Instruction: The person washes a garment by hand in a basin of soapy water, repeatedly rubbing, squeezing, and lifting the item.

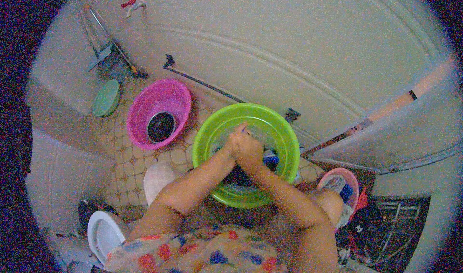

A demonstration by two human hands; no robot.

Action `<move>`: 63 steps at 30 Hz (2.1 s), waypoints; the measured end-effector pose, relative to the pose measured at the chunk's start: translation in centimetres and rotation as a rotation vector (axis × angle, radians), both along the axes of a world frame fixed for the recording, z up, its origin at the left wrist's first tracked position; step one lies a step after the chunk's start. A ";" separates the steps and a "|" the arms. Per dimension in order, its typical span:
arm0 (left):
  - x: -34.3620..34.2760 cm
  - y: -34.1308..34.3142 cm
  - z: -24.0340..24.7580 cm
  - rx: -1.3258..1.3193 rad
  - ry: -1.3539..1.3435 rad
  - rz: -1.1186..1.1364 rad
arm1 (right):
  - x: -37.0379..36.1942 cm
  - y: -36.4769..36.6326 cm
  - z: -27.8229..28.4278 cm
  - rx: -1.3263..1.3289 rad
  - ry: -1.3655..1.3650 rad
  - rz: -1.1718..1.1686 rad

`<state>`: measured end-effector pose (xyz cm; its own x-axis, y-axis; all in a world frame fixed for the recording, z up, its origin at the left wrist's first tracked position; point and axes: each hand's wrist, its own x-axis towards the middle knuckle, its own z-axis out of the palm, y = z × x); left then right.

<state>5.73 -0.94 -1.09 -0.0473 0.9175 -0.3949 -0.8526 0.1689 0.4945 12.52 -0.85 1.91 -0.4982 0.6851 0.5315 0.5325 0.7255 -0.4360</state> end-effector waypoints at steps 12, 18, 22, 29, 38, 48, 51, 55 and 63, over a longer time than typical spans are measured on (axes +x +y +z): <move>-1.3 0.8 -1.6 0.085 -0.030 -0.096 | -0.5 0.4 -1.5 0.005 -0.112 0.006; 1.8 0.3 0.8 -0.095 0.103 0.059 | 1.1 4.4 -0.9 -0.118 -0.076 -0.116; -0.9 0.1 -2.6 0.060 0.050 0.070 | -0.6 0.9 0.5 -0.013 -0.161 -0.008; 1.3 -0.1 -0.5 -0.071 0.151 0.074 | 0.9 3.9 -0.4 -0.079 -0.124 -0.047; -1.4 -0.1 -1.2 0.001 0.019 -0.102 | -0.9 0.1 1.5 -0.085 -0.583 0.052; -0.4 -0.1 -2.2 0.078 0.034 0.034 | -0.8 0.4 -0.7 0.110 -0.099 0.080; -2.0 1.4 -7.6 0.261 -0.143 0.012 | -1.5 0.3 -1.5 0.116 -0.129 0.140; 1.0 1.4 -1.4 -0.063 0.094 0.045 | 0.8 5.9 -3.3 -0.152 -0.073 -0.181; -3.7 1.1 -5.8 0.080 -0.108 -0.017 | -1.7 1.2 -2.2 -0.035 -0.184 0.024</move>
<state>2.08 0.12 -6.89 0.0078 0.9466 -0.3222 -0.8988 0.1478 0.4126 10.79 0.30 -0.31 -0.6015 0.6882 0.4057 0.5881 0.7252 -0.3581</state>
